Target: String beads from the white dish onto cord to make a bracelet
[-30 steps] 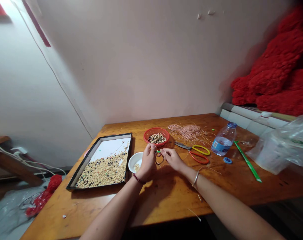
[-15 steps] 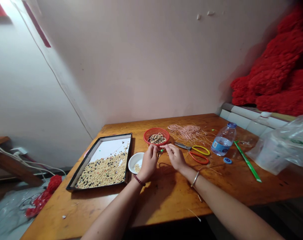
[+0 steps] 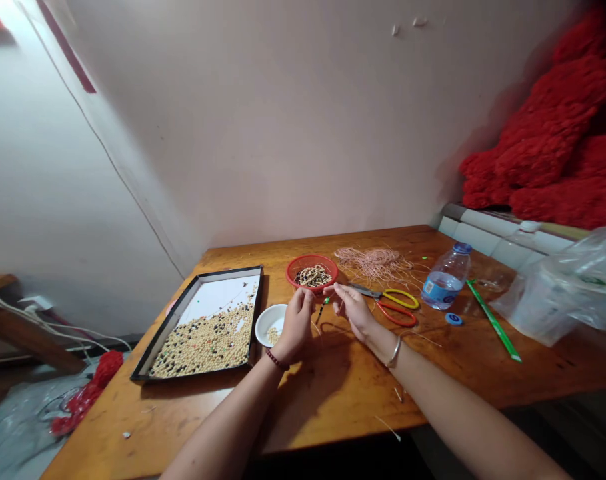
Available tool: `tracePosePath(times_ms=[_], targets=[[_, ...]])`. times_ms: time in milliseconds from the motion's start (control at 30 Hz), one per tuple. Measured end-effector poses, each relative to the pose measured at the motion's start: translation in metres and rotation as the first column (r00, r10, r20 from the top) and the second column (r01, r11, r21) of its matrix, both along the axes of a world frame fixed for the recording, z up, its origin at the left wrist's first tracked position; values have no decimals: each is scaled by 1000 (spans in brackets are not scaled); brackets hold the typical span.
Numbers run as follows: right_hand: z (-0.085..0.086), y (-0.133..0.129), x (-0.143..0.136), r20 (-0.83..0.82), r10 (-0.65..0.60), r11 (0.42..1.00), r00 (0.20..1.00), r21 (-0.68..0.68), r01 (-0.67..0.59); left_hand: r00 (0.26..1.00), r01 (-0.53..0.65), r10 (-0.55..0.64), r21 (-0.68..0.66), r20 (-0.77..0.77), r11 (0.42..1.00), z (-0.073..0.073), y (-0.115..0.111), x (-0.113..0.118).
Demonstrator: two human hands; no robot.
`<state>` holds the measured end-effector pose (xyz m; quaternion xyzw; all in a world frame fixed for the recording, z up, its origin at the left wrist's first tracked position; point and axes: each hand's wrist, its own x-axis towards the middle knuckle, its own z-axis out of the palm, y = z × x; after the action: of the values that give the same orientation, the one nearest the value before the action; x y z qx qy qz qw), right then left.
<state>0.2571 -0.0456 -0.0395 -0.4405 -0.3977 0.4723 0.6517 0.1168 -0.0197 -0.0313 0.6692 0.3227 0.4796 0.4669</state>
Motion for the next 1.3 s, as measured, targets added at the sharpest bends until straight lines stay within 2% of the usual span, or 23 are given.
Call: tracePosePath(times_ms=[100, 200, 267, 400, 567, 733, 867, 967, 1100, 1167, 1300], targets=[[4, -3, 3, -222, 103, 993, 970, -32, -113, 1000, -12, 12, 3, -18, 1000, 1, -1, 0], [6, -5, 6, -271, 201, 977, 941, -18, -214, 999, -38, 38, -2, 7, 999, 4, -2, 0], [6, -4, 8, -175, 240, 969, 955, -15, -247, 998, -55, 55, -13, 33, 998, 5, -2, 0], [0, 1, 9, 135, 238, 971, 962, -43, -234, 993, -79, 79, -12, 82, 997, 7, -1, -2], [-9, 7, 11, 448, 236, 966, 862, -12, -258, 987, -131, 128, 30, 96, 991, 8, 3, -6], [-15, 6, 17, 591, 298, 939, 749, -42, -341, 977, -184, 178, 35, 120, 982, 7, 6, -9], [-16, 7, 18, 611, 319, 930, 725, -56, -362, 972, -200, 194, 28, 132, 979, 8, 8, -9], [-12, 7, 18, 583, 325, 933, 745, -70, -352, 979, -198, 192, 97, 73, 975, 13, 9, -11], [-4, 5, 17, 526, 320, 942, 788, -85, -325, 974, -114, 157, 250, -161, 962, 18, 7, -17], [-2, 5, 17, 503, 298, 951, 811, -82, -298, 958, -84, 152, 269, -245, 959, 16, 6, -21], [-1, 6, 17, 480, 272, 961, 834, -82, -266, 939, -68, 155, 278, -308, 958, 10, 4, -22]])
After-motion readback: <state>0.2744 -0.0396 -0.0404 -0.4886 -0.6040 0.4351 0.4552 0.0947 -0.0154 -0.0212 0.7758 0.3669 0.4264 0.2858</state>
